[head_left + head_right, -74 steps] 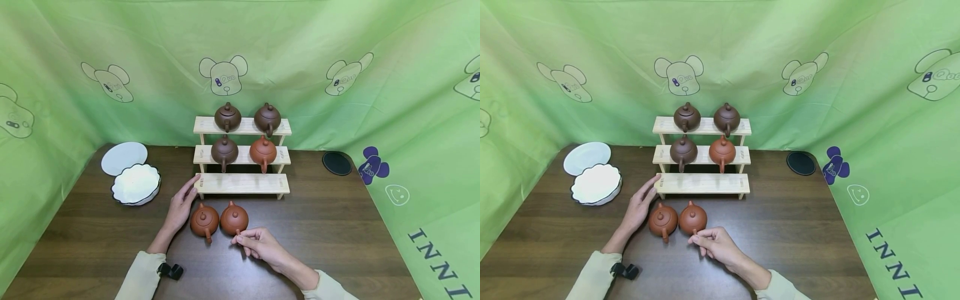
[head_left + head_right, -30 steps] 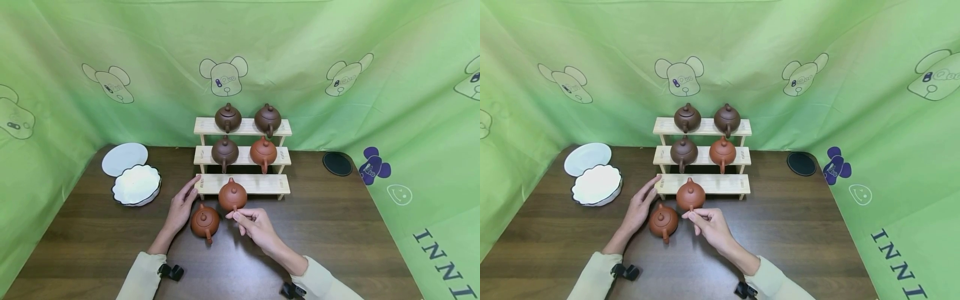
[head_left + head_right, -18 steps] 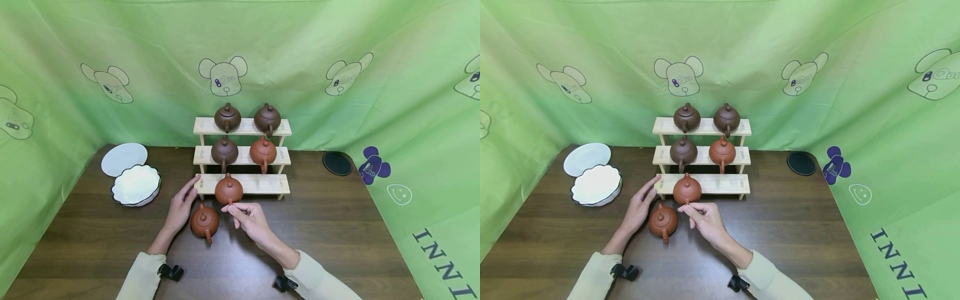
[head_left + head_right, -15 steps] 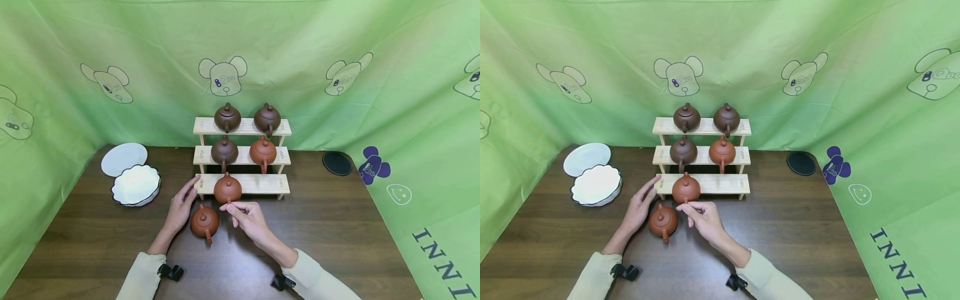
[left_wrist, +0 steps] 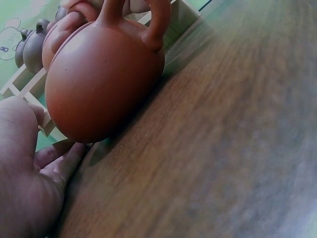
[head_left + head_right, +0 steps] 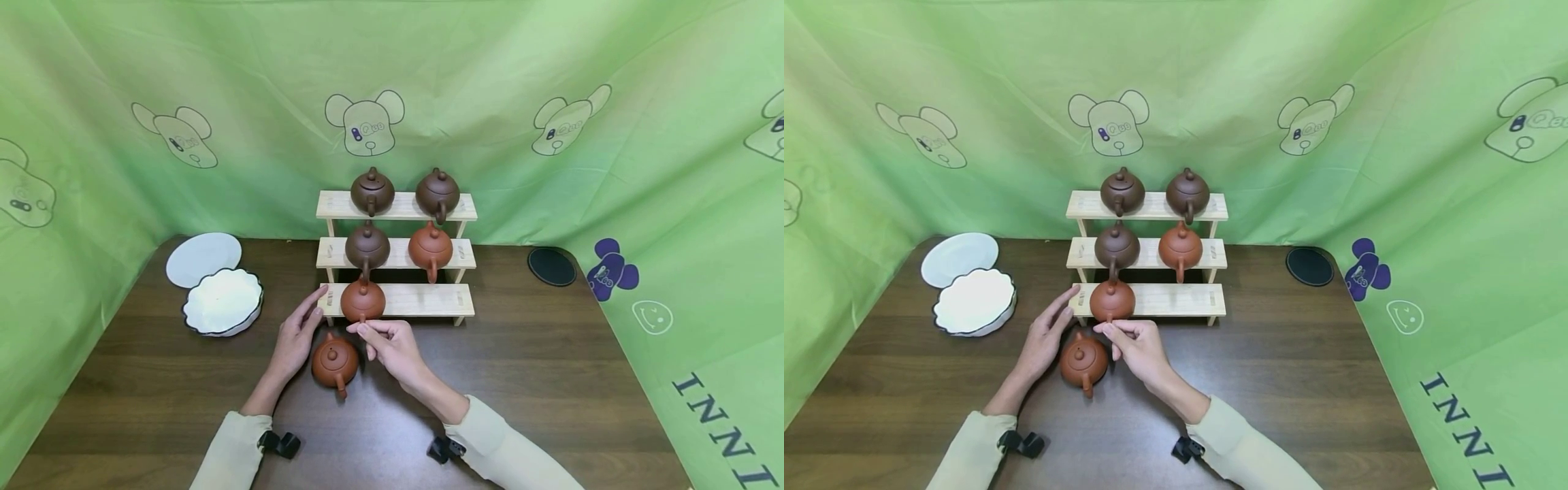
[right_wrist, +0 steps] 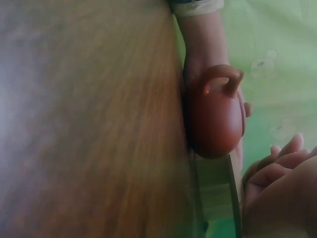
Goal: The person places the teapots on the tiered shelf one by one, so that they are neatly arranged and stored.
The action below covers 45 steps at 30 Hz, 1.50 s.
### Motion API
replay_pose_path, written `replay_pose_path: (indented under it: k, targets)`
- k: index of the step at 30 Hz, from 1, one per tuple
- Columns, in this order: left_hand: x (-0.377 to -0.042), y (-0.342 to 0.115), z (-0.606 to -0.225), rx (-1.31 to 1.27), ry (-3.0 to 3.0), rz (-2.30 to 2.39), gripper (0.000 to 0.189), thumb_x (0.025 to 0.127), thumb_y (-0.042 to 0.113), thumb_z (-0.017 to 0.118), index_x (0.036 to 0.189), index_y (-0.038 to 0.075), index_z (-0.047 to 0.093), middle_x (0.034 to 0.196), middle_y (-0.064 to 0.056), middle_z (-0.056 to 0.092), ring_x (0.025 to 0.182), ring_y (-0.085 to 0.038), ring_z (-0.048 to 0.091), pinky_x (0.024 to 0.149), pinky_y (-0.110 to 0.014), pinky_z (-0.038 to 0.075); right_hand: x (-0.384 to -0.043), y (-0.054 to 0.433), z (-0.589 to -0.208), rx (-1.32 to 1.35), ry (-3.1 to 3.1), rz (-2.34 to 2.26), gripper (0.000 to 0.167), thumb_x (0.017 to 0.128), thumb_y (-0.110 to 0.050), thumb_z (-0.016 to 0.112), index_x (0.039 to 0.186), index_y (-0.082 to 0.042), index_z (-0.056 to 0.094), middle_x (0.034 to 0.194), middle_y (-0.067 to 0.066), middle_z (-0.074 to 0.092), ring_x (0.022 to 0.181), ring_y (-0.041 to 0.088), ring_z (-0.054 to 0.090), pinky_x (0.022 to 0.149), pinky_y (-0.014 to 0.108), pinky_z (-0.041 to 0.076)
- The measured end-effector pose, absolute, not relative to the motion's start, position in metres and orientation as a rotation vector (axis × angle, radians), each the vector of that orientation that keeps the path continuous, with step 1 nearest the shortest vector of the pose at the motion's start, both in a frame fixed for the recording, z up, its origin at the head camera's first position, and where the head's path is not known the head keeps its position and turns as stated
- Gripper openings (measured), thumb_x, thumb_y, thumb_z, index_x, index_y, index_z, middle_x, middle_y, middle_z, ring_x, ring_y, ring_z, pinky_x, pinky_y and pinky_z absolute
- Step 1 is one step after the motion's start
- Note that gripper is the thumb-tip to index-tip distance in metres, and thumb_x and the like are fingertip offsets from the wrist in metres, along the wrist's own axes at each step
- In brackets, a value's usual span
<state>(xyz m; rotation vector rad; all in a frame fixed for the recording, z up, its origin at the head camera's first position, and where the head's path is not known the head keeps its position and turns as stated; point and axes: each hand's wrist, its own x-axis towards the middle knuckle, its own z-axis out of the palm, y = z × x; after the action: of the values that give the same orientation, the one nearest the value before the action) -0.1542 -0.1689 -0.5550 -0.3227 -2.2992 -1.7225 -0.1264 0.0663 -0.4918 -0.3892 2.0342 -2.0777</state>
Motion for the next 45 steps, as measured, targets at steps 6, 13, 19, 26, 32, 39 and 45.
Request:
replay_pose_path:
  k: [6,13,19,26,32,39,45]
  targets:
    - [-0.148,-0.164,-0.542,-0.276,-2.341,-1.726,0.044,0.119,0.029,0.054,0.162,0.021,0.061,0.160,-0.009,0.062,0.126,-0.012,0.068,0.101,-0.011,0.045,-0.132,0.063,-0.492,-0.389,2.047,-2.083,0.027,0.114,-0.012,0.064,0.119,0.009,0.081,0.061,-0.005,0.055,0.062,0.005,0.052,0.064,0.021,0.036]
    - [-0.149,-0.165,-0.543,-0.254,-2.360,-1.713,0.044,0.119,0.028,0.055,0.162,0.020,0.061,0.162,-0.009,0.061,0.136,-0.020,0.066,0.104,-0.014,0.045,-0.135,0.061,-0.492,-0.379,2.043,-2.064,0.026,0.113,-0.012,0.065,0.119,0.009,0.081,0.064,-0.006,0.055,0.064,0.007,0.050,0.061,0.020,0.034]
    - [-0.155,-0.170,-0.558,-0.304,-2.337,-1.715,0.045,0.119,0.030,0.055,0.163,0.022,0.060,0.163,-0.006,0.060,0.140,-0.020,0.064,0.106,-0.020,0.048,-0.135,0.063,-0.491,-0.351,2.016,-2.049,0.026,0.113,-0.013,0.066,0.122,0.007,0.081,0.067,-0.007,0.055,0.063,0.005,0.048,0.055,0.019,0.034]
    - [-0.158,-0.172,-0.564,-0.245,-2.390,-1.723,0.044,0.119,0.037,0.053,0.163,0.033,0.059,0.165,0.004,0.058,0.143,-0.011,0.059,0.107,-0.016,0.047,-0.137,0.063,-0.491,-0.345,1.964,-2.066,0.029,0.114,-0.013,0.065,0.122,0.011,0.078,0.067,-0.005,0.055,0.057,0.003,0.043,0.052,0.018,0.033]
    - [-0.152,-0.168,-0.549,-0.269,-2.370,-1.718,0.046,0.119,0.034,0.054,0.163,0.023,0.059,0.165,-0.006,0.059,0.144,-0.024,0.060,0.107,-0.016,0.045,-0.136,0.064,-0.491,-0.343,1.945,-2.074,0.030,0.114,-0.014,0.065,0.123,0.011,0.078,0.067,-0.004,0.055,0.056,0.003,0.041,0.052,0.018,0.032]
    - [-0.153,-0.167,-0.550,-0.244,-2.400,-1.733,0.045,0.120,0.031,0.053,0.164,0.025,0.059,0.165,-0.001,0.058,0.144,-0.017,0.059,0.108,-0.014,0.043,-0.134,0.067,-0.490,-0.299,1.935,-2.087,0.029,0.113,-0.014,0.066,0.123,0.010,0.078,0.067,-0.005,0.056,0.056,0.003,0.042,0.050,0.018,0.032]
    - [-0.151,-0.166,-0.546,-0.234,-2.408,-1.731,0.045,0.120,0.029,0.053,0.164,0.025,0.059,0.165,-0.003,0.058,0.143,-0.018,0.059,0.106,-0.011,0.043,-0.132,0.074,-0.488,-0.266,1.941,-2.086,0.028,0.111,-0.013,0.068,0.123,0.011,0.078,0.066,-0.005,0.057,0.054,0.003,0.042,0.048,0.018,0.031]
